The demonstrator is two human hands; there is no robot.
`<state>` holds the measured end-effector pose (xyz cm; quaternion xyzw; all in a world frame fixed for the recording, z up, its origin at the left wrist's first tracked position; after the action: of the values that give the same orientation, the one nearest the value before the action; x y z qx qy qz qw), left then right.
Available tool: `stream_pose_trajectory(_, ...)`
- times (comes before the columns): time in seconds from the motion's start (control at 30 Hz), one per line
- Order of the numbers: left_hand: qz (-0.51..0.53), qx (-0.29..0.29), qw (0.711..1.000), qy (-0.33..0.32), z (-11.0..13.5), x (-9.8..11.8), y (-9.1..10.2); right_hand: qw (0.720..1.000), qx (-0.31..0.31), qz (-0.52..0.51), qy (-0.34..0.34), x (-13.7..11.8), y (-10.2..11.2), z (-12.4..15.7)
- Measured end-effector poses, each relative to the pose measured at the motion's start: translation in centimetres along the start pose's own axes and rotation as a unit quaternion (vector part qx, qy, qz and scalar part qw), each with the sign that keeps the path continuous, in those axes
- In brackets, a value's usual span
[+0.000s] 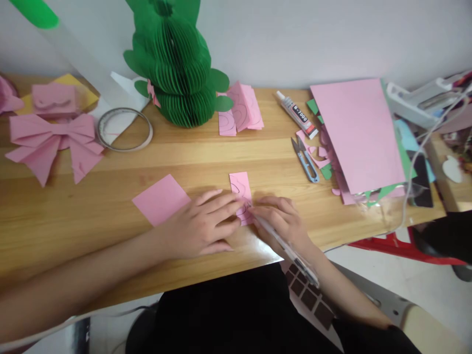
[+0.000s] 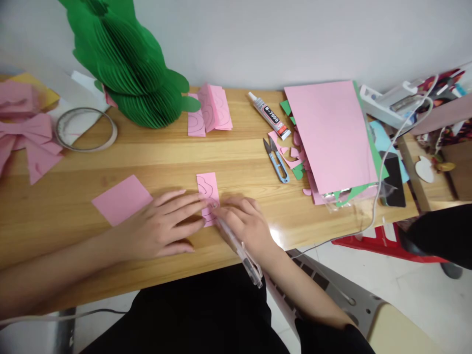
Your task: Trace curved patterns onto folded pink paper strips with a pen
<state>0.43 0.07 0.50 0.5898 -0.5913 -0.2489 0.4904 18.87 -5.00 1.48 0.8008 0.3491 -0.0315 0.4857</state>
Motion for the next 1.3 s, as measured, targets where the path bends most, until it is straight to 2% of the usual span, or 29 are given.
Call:
stream_pose_trajectory(0.1,0.001,-0.002,1.000,-0.013,-0.1,0.2,-0.2,0.999,0.009,-0.020,-0.028,0.2,0.3,-0.5)
stream_pose_trajectory(0.2,0.005,-0.013,1.000,-0.016,-0.2,0.1,-0.3,0.993,-0.002,-0.062,-0.098,0.6,0.5,-0.8)
stream_pose_trajectory(0.33,0.010,-0.016,1.000,-0.016,-0.4,0.0,-0.3,0.966,-0.008,-0.159,-0.206,1.3,0.1,-1.0)
stream_pose_trajectory(0.47,0.011,-0.033,0.999,-0.006,-0.5,0.1,-0.3,0.939,0.041,-0.209,-0.271,2.0,-0.3,-1.0)
stream_pose_trajectory(0.77,0.013,-0.028,1.000,0.000,-0.5,0.1,-0.3,0.962,0.035,-0.153,-0.225,1.5,0.2,-1.4)
stream_pose_trajectory(1.3,0.023,-0.037,0.999,0.017,-0.4,0.2,-0.3,0.972,0.016,-0.127,-0.199,1.3,-0.2,-2.1)
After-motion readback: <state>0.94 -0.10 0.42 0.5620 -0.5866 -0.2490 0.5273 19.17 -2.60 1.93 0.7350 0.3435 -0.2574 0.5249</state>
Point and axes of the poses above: each hand's wrist, its own z-axis away from the middle knuckle, its own y-axis out of the back of the hand, x = y × z, the point moved 4 cm from there along -z, towards the middle knuckle, and after that the axes turned 8 degrees about x, right-handed, at the moved point
